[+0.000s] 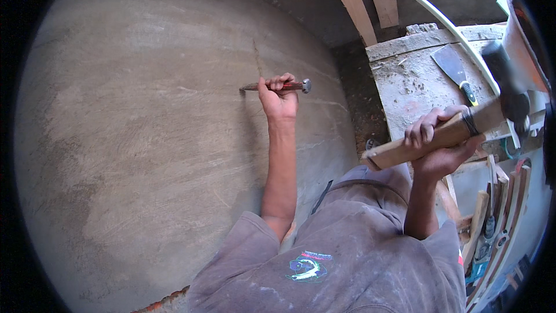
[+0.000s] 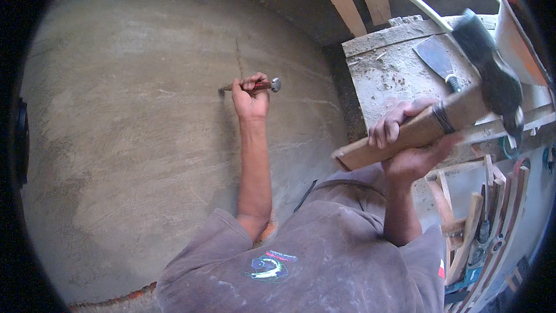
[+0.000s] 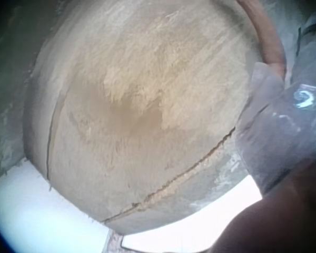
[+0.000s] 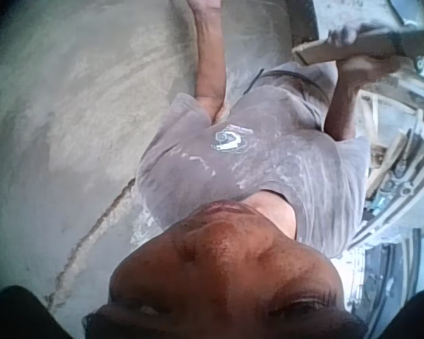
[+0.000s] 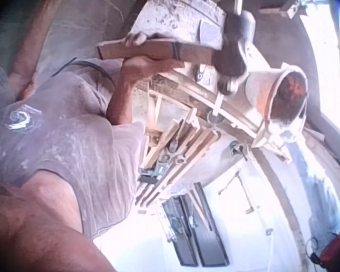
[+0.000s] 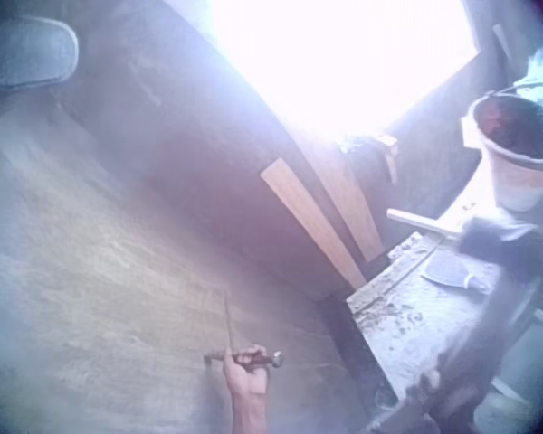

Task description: The person measures a section of a concrete floor with a tape measure, then uses a hammer and chisel to chip away at the concrete surface. The person repeatedly strikes the chisel to remove material from the floor.

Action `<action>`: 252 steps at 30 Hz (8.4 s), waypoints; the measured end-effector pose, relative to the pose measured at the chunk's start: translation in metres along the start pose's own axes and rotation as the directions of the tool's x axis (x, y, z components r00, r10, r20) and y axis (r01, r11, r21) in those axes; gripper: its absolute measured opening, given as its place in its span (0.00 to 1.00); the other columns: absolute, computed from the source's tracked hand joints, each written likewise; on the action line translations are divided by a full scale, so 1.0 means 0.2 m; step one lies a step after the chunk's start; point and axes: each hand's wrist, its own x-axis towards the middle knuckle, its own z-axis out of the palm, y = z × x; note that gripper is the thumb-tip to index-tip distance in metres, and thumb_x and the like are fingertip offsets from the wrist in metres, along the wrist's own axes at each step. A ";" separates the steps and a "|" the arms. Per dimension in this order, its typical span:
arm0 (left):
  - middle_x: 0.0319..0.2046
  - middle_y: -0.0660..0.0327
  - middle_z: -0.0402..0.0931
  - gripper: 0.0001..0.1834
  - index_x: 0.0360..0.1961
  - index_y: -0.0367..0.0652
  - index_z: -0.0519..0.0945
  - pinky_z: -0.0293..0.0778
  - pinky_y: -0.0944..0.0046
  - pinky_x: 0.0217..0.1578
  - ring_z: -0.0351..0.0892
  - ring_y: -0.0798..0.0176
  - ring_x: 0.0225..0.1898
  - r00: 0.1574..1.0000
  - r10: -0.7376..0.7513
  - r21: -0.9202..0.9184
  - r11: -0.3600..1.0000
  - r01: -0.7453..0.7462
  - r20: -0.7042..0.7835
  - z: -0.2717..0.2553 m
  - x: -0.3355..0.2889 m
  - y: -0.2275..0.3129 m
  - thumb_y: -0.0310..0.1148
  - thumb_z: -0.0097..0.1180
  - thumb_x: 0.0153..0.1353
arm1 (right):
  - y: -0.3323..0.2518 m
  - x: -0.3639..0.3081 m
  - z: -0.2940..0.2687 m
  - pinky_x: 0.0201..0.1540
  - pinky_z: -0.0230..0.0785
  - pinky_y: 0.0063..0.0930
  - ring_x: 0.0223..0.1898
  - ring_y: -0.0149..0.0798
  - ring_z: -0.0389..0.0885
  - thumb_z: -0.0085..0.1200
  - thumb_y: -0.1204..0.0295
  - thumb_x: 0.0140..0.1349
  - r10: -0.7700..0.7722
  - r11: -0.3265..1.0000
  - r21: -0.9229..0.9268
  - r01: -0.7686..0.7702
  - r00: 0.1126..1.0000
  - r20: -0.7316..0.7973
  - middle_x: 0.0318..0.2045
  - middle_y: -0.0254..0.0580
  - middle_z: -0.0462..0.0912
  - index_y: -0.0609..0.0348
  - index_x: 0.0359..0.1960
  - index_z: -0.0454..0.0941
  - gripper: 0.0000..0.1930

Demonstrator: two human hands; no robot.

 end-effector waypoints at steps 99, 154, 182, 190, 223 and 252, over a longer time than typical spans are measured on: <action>0.15 0.69 0.49 0.21 0.20 0.49 0.56 0.56 0.71 0.18 0.49 0.71 0.15 0.936 0.222 -0.051 0.968 -0.244 -0.273 0.28 0.21 -0.05 0.46 0.34 0.70 | 0.10 0.44 0.23 0.24 0.70 0.30 0.19 0.32 0.71 0.32 0.46 0.68 -0.202 0.862 -0.410 0.299 0.943 0.263 0.21 0.37 0.71 0.53 0.42 0.63 0.22; 0.14 0.69 0.50 0.23 0.17 0.48 0.55 0.56 0.70 0.17 0.49 0.70 0.15 0.945 0.160 -0.069 0.980 -0.187 -0.287 0.37 0.29 -0.01 0.45 0.33 0.71 | -0.18 0.65 0.30 0.21 0.69 0.29 0.18 0.30 0.69 0.23 0.33 0.61 -0.207 0.967 0.165 0.195 0.977 0.059 0.19 0.32 0.66 0.50 0.43 0.62 0.33; 0.12 0.69 0.49 0.23 0.17 0.48 0.55 0.55 0.70 0.16 0.48 0.70 0.13 0.942 0.182 0.052 0.983 -0.175 -0.282 0.34 0.31 -0.05 0.44 0.30 0.71 | 0.37 0.51 0.04 0.17 0.60 0.22 0.15 0.24 0.66 0.47 0.65 0.67 0.421 0.655 -0.750 -0.087 0.867 0.267 0.14 0.31 0.67 0.59 0.39 0.68 0.10; 0.15 0.70 0.50 0.21 0.19 0.48 0.57 0.55 0.70 0.18 0.49 0.70 0.15 0.951 0.188 0.085 0.981 -0.172 -0.245 0.33 0.35 -0.11 0.43 0.32 0.71 | 0.02 0.68 0.14 0.15 0.61 0.19 0.13 0.26 0.67 0.43 0.60 0.69 0.238 0.856 -0.497 -0.142 0.962 0.135 0.16 0.33 0.68 0.58 0.38 0.62 0.14; 0.13 0.68 0.50 0.22 0.16 0.48 0.54 0.55 0.69 0.17 0.49 0.69 0.14 0.932 0.173 -0.062 0.977 -0.202 -0.319 0.45 0.41 0.00 0.40 0.30 0.71 | 0.20 0.76 0.39 0.32 0.66 0.31 0.25 0.32 0.70 0.41 0.50 0.66 -0.083 0.993 -0.069 0.097 0.981 0.178 0.23 0.31 0.67 0.53 0.41 0.67 0.19; 0.13 0.68 0.51 0.21 0.17 0.48 0.55 0.57 0.68 0.19 0.49 0.69 0.15 0.942 0.160 0.019 0.987 -0.162 -0.294 0.39 0.36 -0.17 0.36 0.32 0.70 | 0.25 0.68 0.08 0.13 0.61 0.21 0.12 0.27 0.66 0.40 0.56 0.69 0.559 0.735 -0.556 -0.387 0.810 0.176 0.14 0.33 0.67 0.56 0.35 0.63 0.15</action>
